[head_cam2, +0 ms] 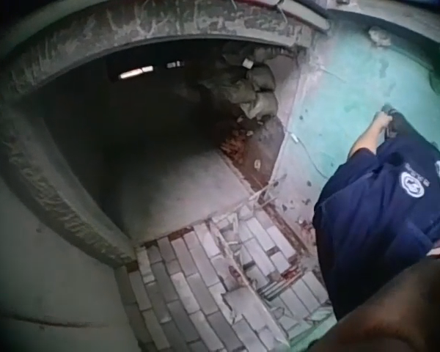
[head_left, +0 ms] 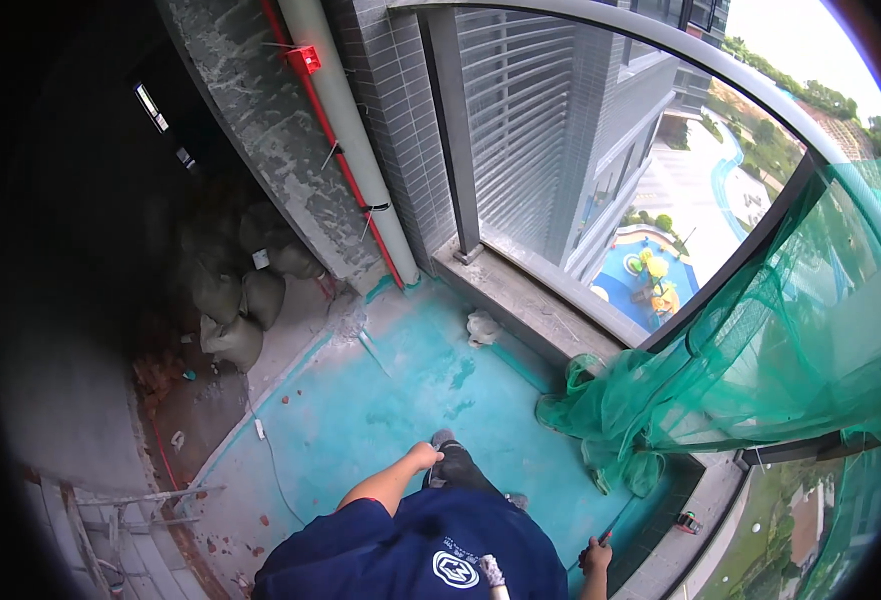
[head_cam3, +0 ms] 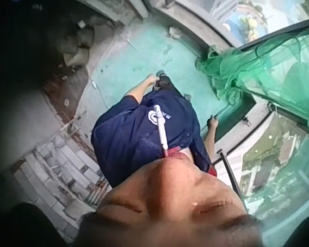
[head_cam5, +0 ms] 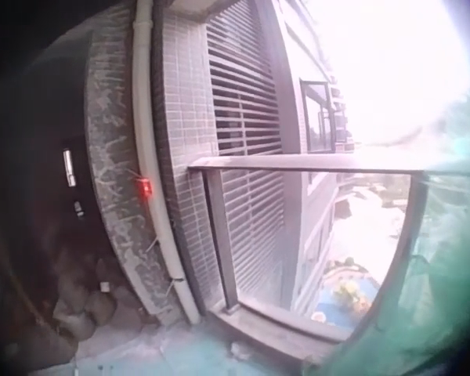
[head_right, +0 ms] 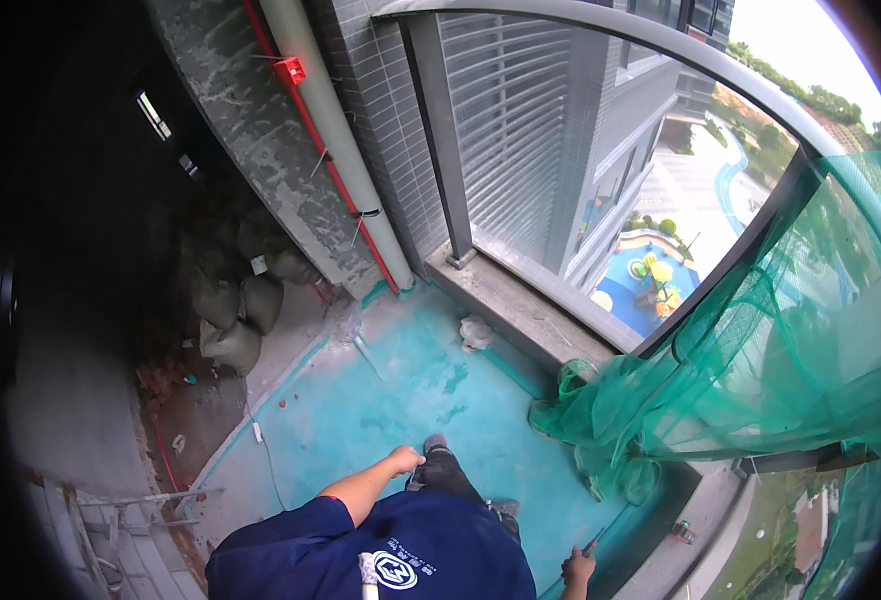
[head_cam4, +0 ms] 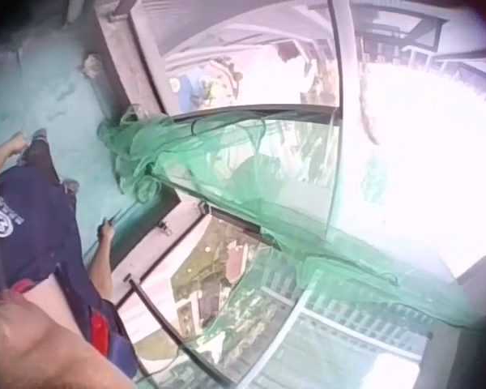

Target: The person takes a pair of pliers from a bag and then uses them to pull and secure electrical wires through a junction box on a wall pipe.

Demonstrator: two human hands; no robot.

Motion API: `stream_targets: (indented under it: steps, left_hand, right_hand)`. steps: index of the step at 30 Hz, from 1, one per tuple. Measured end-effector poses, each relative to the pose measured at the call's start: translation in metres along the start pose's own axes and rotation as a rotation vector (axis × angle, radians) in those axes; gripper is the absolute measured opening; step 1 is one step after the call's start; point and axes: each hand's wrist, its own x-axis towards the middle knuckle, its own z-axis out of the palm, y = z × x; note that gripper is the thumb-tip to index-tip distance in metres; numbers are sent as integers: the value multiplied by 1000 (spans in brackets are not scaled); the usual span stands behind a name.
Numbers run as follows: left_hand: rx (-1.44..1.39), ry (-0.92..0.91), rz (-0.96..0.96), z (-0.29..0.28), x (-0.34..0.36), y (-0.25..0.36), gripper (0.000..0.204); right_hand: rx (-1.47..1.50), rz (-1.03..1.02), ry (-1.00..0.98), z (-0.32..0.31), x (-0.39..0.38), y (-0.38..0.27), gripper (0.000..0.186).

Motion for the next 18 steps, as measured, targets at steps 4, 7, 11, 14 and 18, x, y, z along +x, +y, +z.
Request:
stream_targets:
  steps: [4, 7, 11, 14, 18]
  left_hand:
    - [51, -4, 105, -32, 3, -12, 32]
    - [-322, 50, 25, -56, 12, -27, 24]
    - [-536, 50, -30, -113, 4, -63, 21]
    - [-584, 112, -183, -155, 4, -112, 19]
    - [-396, 192, -311, -193, 43, -195, 33]
  right_hand:
    - [68, -94, 47, 51, -7, -59, 23]
    - [-9, -118, 32, 104, -31, -98, 36]
    - [-148, -93, 3, 184, -52, -123, 40]
    - [-192, -153, -28, 244, -61, -135, 35]
    - [-124, -151, -142, 315, -79, -157, 22]
